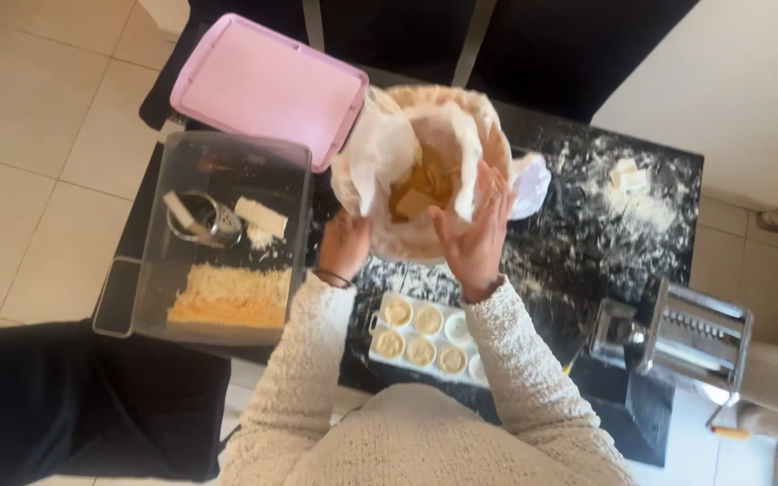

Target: Using a rolling pin and knife to prepare dough circles for a recipe.

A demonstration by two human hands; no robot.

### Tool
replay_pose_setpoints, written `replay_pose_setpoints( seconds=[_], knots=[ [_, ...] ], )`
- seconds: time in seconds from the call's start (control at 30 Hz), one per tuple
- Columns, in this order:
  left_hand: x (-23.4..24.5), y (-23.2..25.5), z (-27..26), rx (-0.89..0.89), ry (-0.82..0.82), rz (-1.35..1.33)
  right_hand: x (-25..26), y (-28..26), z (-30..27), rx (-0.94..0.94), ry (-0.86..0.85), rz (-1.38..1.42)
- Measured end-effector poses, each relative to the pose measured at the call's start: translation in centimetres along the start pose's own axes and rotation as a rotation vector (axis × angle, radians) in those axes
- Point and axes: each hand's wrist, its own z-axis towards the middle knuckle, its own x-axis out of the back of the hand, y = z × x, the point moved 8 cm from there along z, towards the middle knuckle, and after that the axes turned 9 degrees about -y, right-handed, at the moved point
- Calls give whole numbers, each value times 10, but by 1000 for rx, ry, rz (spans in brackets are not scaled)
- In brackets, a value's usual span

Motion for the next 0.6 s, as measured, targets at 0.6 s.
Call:
replay_pose_setpoints(
  seconds=[0.6],
  knots=[
    [-52,221,-180,304,-391,-916,66,12,-262,-833,-112,637]
  ],
)
